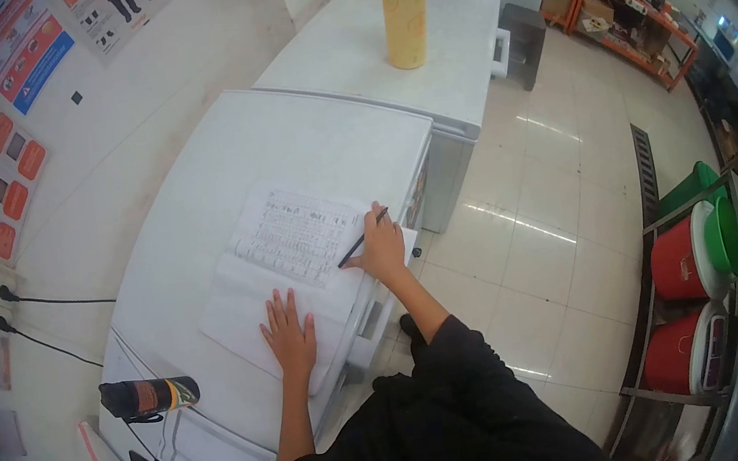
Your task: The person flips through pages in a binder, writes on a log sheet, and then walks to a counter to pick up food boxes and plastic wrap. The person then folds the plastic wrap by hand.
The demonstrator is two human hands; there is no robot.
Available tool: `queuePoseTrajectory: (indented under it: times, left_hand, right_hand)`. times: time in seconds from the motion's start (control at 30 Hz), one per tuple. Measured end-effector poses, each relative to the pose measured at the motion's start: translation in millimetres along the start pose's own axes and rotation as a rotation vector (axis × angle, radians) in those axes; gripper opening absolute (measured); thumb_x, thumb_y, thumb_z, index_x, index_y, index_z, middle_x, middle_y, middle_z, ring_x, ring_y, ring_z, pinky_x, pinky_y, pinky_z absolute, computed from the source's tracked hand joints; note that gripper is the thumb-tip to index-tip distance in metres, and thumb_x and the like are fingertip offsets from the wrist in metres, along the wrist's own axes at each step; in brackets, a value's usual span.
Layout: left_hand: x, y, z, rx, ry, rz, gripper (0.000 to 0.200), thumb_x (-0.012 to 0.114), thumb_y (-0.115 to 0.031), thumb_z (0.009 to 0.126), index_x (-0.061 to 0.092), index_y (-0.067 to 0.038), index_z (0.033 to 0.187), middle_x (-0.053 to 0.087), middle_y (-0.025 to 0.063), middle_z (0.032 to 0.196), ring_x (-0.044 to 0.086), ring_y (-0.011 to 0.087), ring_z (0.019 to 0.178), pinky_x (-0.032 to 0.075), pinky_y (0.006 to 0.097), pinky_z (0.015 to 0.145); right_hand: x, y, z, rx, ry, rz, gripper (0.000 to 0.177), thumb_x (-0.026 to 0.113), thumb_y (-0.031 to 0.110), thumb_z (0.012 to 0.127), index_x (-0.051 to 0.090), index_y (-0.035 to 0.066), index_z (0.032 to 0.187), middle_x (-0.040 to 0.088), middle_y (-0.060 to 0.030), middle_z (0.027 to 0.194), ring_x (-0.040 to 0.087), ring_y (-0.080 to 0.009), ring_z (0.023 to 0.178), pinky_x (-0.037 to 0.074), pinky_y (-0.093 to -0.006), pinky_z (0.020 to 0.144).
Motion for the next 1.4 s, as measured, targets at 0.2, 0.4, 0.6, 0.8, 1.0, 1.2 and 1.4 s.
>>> queuePoseTrajectory:
  times: [0.2,0.4,0.6,0.8,1.0,1.2,1.4]
  left_hand:
    - [1,1,0,-0.003,0.013,-0.034,0.060,0.050,-0.032,0.086,0.028,-0.015,0.140,0.020,0.0104,0.147,0.019,0.0323,0.135,0.012,0.0592,0.103]
    - [0,37,-6,-0.007,-0.080,-0.675,0.065,0.039,-0.047,0.090,0.023,-0.009,0.140,0.022,0.0103,0.146,0.021,0.0319,0.134,0.014,0.0544,0.106]
    - [4,126,-43,-0.701,-0.499,-1.240,0.076,0.061,-0.009,0.080,0.013,-0.004,0.139,0.029,0.0202,0.137,0.034,0.0335,0.125,0.029,0.0397,0.103]
    - [-29,121,-62,-0.673,-0.474,-0.927,0.083,0.060,0.006,0.073,0.010,-0.004,0.139,0.031,0.0235,0.135,0.034,0.0357,0.124,0.028,0.0408,0.103]
    - [-49,90,-59,-0.359,-0.415,-0.074,0.059,0.057,-0.009,0.080,0.031,-0.003,0.133,0.036,0.0214,0.132,0.035,0.0375,0.121,0.028,0.0450,0.101]
    - [-41,87,-58,-0.338,-0.360,-0.008,0.046,0.050,-0.016,0.085,0.041,-0.003,0.128,0.037,0.0203,0.132,0.035,0.0363,0.122,0.027,0.0461,0.101]
    - [-45,81,-57,-0.351,-0.369,0.021,0.045,0.050,-0.015,0.085,0.041,-0.002,0.127,0.038,0.0198,0.131,0.036,0.0357,0.120,0.027,0.0459,0.100]
  right_hand:
    - [-1,6,-9,0.048,-0.023,0.069,0.067,0.083,0.025,0.054,0.041,0.000,0.100,0.054,-0.0220,0.104,0.053,-0.0352,0.103,0.040,-0.0418,0.085]
    - [21,70,-81,-0.379,0.144,0.513,0.033,0.060,-0.001,0.068,0.050,0.006,0.098,0.060,-0.0132,0.085,0.058,-0.0355,0.082,0.047,-0.0367,0.069]
    - [8,100,-105,-0.505,0.600,0.694,0.021,0.061,0.006,0.074,0.060,0.007,0.096,0.064,-0.0111,0.079,0.062,-0.0279,0.071,0.049,-0.0337,0.065]
    - [-9,-8,-16,0.114,0.059,0.316,0.069,0.077,0.030,0.067,0.045,-0.003,0.118,0.060,-0.0193,0.101,0.059,-0.0292,0.095,0.047,-0.0366,0.076]
    - [17,-14,-17,0.001,-0.009,0.067,0.103,0.075,0.040,0.066,0.016,-0.011,0.133,0.038,-0.0264,0.132,0.029,-0.0365,0.130,0.018,-0.0577,0.103]
    - [10,-4,-21,-0.047,-0.147,0.009,0.075,0.072,0.030,0.071,0.035,-0.004,0.127,0.050,-0.0244,0.119,0.043,-0.0374,0.118,0.029,-0.0516,0.098]
    - [22,43,-61,-0.238,0.003,0.665,0.020,0.061,0.002,0.074,0.046,0.006,0.085,0.062,-0.0112,0.087,0.060,-0.0333,0.086,0.046,-0.0344,0.067]
Point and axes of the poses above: each hand's wrist, its own z-axis towards the middle knuckle, its own x-axis out of the palm, y = z × x, the point moved 9 cm from there along z, towards the middle knuckle
